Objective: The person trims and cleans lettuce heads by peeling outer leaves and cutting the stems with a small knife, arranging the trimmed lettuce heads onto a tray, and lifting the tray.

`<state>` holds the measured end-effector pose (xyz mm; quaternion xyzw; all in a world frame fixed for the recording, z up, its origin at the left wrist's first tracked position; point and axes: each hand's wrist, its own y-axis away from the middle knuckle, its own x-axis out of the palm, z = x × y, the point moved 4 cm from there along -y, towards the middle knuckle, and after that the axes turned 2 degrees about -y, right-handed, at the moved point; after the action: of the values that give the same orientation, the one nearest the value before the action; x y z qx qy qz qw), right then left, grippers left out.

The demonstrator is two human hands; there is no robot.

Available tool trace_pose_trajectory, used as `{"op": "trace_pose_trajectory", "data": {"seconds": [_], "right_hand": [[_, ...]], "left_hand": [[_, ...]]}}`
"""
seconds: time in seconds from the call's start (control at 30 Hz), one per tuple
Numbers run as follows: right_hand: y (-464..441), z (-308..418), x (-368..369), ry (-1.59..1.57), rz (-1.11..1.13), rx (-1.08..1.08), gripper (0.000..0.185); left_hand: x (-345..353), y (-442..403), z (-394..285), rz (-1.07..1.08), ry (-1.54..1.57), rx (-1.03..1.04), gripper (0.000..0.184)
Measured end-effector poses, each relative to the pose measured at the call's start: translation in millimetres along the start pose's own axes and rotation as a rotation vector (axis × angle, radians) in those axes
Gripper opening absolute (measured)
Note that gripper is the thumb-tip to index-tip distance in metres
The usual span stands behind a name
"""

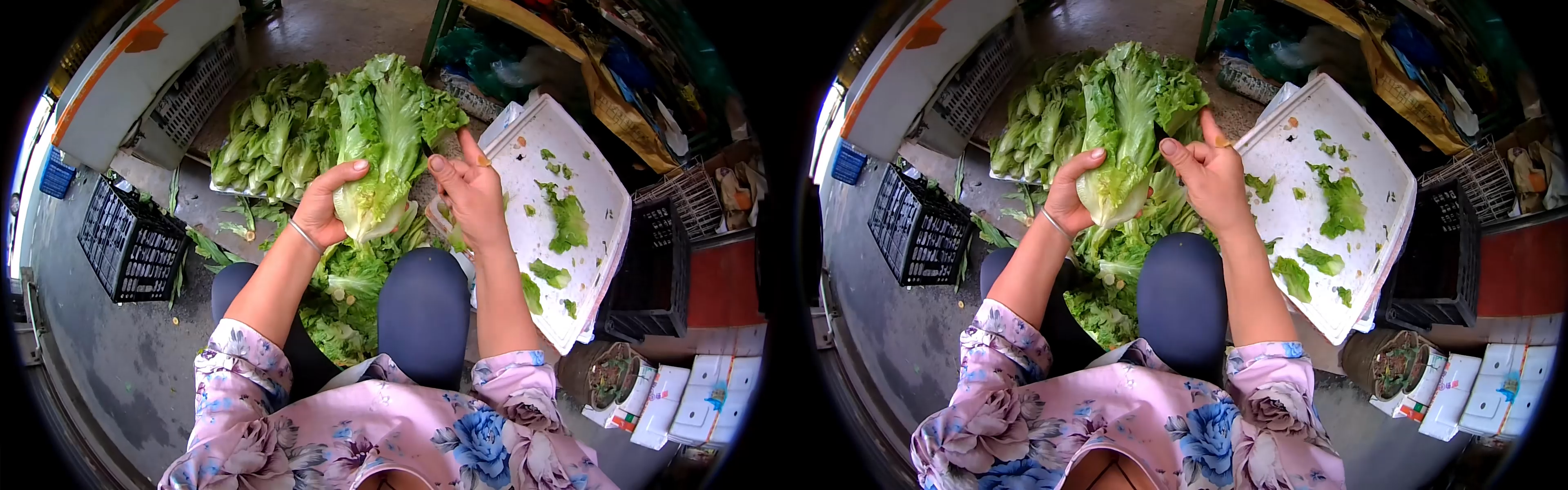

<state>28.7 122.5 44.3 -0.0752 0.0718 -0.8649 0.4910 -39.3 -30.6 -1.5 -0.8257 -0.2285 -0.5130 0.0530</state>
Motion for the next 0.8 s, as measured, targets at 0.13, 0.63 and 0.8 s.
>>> {"op": "trace_pose_trajectory", "data": {"seconds": [0.13,0.63,0.8], "right_hand": [[-22.1,14.8,-36.7,-0.139,-0.219,0.043,0.024],[-39.6,23.3,-42.1,0.148,-0.268,-0.081,0.036],[-9.4,31.6,-21.2,0.146,-0.062,0.101,0.05]], "left_hand": [[5.2,3.9,-5.4,-0.026,0.016,0.053,0.038],[-12.3,9.4,-7.8,-0.271,-0.402,0.059,0.055],[-12.8,7.5,-6.1,-0.329,-0.478,0.079,0.061]]}}
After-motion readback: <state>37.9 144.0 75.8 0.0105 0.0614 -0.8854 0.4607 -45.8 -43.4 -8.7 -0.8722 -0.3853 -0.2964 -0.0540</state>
